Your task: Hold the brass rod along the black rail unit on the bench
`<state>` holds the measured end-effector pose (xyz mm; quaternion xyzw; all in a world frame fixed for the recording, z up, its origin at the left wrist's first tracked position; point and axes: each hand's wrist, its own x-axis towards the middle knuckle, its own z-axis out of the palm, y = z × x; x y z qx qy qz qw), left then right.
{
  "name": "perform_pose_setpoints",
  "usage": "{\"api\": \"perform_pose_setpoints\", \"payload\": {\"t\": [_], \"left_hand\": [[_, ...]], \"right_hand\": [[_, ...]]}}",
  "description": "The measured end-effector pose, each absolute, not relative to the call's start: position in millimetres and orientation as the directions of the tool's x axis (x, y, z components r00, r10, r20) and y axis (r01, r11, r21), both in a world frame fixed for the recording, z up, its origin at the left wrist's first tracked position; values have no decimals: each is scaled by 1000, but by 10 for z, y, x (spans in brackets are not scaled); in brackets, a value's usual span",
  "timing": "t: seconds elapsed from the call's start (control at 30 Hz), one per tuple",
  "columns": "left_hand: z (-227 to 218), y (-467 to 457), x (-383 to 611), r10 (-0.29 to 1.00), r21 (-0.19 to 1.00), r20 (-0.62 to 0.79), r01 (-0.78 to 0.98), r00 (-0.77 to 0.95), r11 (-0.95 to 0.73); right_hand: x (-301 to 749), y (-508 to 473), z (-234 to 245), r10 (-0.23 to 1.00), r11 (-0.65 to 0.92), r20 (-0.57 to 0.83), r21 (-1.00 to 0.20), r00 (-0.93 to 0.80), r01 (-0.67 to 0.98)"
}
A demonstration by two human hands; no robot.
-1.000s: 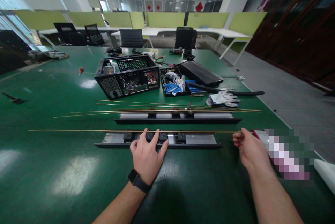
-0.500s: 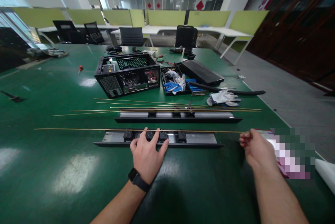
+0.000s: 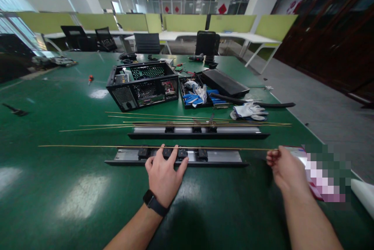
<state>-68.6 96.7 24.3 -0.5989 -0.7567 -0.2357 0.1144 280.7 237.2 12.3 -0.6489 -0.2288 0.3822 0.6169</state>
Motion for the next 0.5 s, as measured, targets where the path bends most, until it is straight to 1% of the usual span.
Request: {"api": "perform_pose_setpoints", "payload": {"t": [0.07, 0.5], "left_hand": [[248, 968, -684, 853, 222, 453, 960, -258, 172], [250, 967, -684, 857, 217, 445, 960, -261, 179]], "right_hand": [[2775, 2371, 156, 724, -167, -261, -964, 639, -204], [2775, 2377, 109, 759, -165, -242, -969, 604, -181]]}}
